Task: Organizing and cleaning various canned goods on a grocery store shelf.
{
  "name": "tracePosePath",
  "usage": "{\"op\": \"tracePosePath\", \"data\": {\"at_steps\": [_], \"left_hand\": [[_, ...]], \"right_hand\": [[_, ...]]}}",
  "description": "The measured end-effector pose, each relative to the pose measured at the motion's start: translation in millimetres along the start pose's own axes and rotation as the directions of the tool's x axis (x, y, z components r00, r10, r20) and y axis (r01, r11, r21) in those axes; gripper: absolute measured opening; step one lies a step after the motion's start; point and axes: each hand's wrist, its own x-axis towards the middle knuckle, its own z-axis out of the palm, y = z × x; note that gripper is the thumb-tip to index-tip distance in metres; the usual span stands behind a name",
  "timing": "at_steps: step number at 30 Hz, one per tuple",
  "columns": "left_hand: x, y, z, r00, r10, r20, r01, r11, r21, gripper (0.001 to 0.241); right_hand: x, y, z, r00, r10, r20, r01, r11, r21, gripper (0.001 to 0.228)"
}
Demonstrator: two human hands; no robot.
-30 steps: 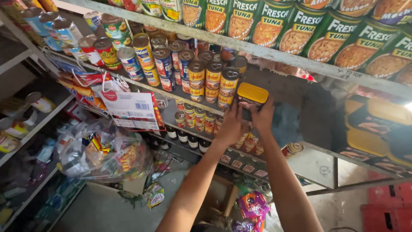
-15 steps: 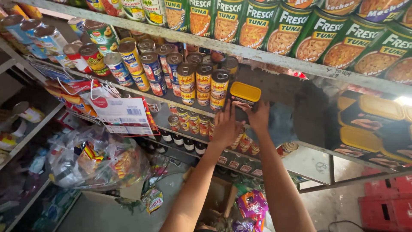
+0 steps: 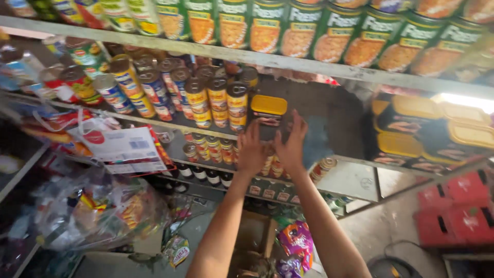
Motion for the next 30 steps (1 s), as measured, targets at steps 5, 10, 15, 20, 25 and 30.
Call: {"op": "tracePosePath", "data": {"at_steps": [5, 10, 15, 20, 25, 30], "left_hand": [[-4, 46, 10, 0.969, 0.018, -0.248, -0.097, 0.946, -0.309, 0.067], [3, 143, 46, 0.958, 0.143, -0.251, -0.238, 0.883, -0.406, 0.064], [7, 208, 126, 0.966, 0.234, -0.107, -0.249, 0.744, -0.619, 0.088], [11, 229, 191, 0.973, 0.229, -0.001, -0.161, 0.681, -0.714, 0.095], [27, 244, 204, 0.989, 0.148, 0.012, -0.086, 0.638, -0.765, 0.086], [29, 237, 208, 0.992, 0.113, 0.049, -0.051, 0.745, -0.665, 0.070]], "right_hand": [[-16, -33, -93, 0.982, -0.151, -0.112, 0.132, 0.978, -0.160, 0.056], [-34, -2, -185, 0.965, -0.140, -0.223, 0.044, 0.921, -0.388, 0.047], [-59, 54, -248, 0.957, -0.085, -0.277, -0.057, 0.883, -0.466, 0.055], [-78, 100, -276, 0.985, -0.051, -0.162, -0.048, 0.830, -0.555, 0.069], [-74, 100, -282, 0.998, 0.032, -0.062, -0.058, 0.872, -0.486, 0.078], [-71, 109, -281, 0.985, 0.154, -0.075, -0.171, 0.888, -0.426, 0.076]]}}
